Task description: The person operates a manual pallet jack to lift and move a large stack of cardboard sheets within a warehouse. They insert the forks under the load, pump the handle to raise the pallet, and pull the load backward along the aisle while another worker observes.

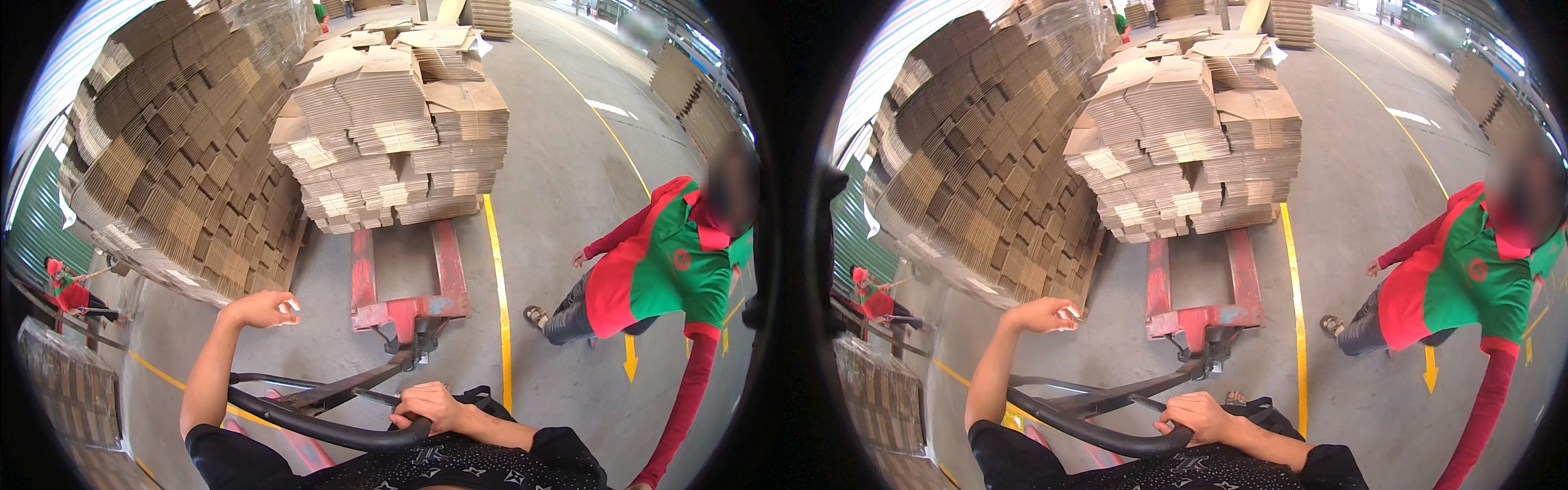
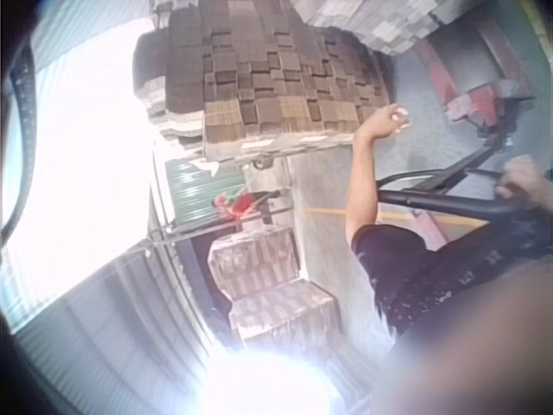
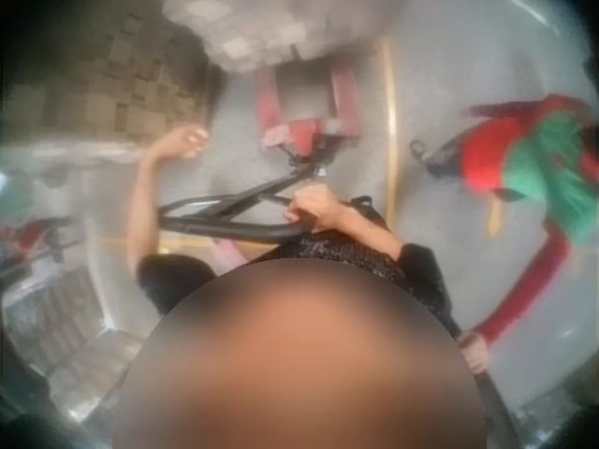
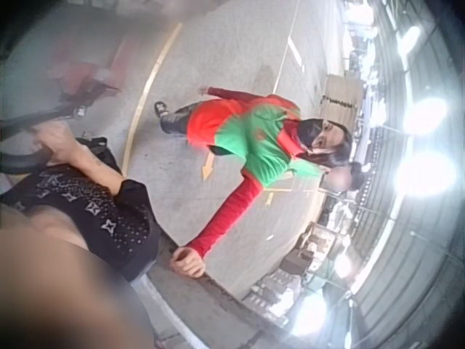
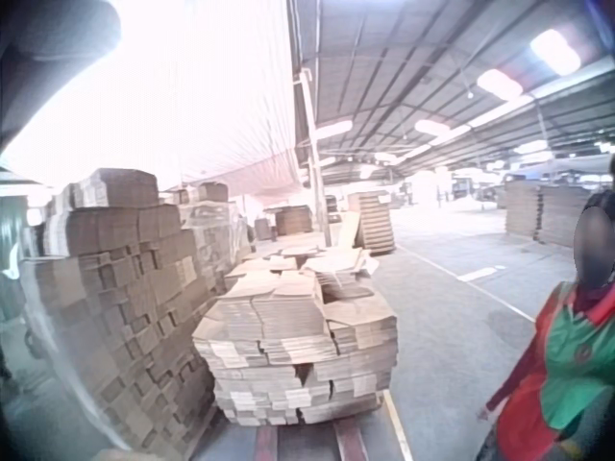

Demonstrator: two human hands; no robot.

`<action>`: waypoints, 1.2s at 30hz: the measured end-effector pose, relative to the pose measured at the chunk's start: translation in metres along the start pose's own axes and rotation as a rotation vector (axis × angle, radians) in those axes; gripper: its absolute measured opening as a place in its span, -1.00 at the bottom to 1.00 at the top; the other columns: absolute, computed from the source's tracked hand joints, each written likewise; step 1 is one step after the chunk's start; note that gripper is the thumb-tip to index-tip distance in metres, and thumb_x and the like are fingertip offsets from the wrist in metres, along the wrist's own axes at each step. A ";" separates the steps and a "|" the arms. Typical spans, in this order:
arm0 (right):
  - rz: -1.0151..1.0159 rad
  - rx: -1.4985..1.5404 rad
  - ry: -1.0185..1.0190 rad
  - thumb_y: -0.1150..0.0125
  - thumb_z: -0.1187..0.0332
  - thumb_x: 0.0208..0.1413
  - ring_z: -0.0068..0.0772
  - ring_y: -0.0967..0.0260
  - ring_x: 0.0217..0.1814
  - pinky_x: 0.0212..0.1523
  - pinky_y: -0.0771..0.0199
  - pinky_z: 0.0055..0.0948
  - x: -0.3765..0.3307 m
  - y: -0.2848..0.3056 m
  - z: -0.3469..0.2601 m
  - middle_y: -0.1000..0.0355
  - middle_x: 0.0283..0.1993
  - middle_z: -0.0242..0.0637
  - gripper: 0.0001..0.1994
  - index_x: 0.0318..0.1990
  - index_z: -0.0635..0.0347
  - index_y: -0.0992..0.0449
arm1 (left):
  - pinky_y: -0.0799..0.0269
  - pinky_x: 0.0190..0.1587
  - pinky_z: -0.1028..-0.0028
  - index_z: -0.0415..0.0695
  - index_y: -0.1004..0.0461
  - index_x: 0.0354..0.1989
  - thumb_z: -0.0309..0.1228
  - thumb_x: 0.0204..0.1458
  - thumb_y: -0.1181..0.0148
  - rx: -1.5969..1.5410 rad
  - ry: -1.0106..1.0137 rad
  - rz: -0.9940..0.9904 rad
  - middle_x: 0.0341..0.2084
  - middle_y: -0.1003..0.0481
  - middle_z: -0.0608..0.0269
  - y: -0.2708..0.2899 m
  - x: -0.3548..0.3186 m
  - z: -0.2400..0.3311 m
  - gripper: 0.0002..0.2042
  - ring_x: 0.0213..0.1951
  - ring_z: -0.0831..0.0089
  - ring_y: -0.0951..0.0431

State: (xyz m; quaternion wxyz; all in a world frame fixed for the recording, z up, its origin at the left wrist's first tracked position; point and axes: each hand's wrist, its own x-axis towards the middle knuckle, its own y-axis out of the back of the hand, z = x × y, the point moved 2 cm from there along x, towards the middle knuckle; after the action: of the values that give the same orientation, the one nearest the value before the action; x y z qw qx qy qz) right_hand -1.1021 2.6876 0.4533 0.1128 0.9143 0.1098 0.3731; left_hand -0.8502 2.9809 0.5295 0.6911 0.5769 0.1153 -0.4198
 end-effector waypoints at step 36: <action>0.019 0.020 0.018 -0.39 0.43 0.06 -0.27 -0.29 -0.63 -0.60 -0.24 -0.29 0.001 0.000 0.001 -0.25 -0.59 -0.32 -0.83 -0.44 0.15 -0.47 | -0.54 -0.16 0.26 -0.21 -0.58 -0.29 -0.32 0.02 -0.28 -0.018 -0.146 0.111 -0.34 -0.65 0.04 -0.003 0.007 -0.004 -0.80 -0.24 0.19 -0.67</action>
State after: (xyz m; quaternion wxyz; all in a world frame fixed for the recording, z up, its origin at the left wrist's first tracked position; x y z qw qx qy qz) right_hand -1.1011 2.6879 0.4535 0.0991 0.9130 0.1059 0.3814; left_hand -0.8468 2.9816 0.5220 0.7250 0.5442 0.0364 -0.4207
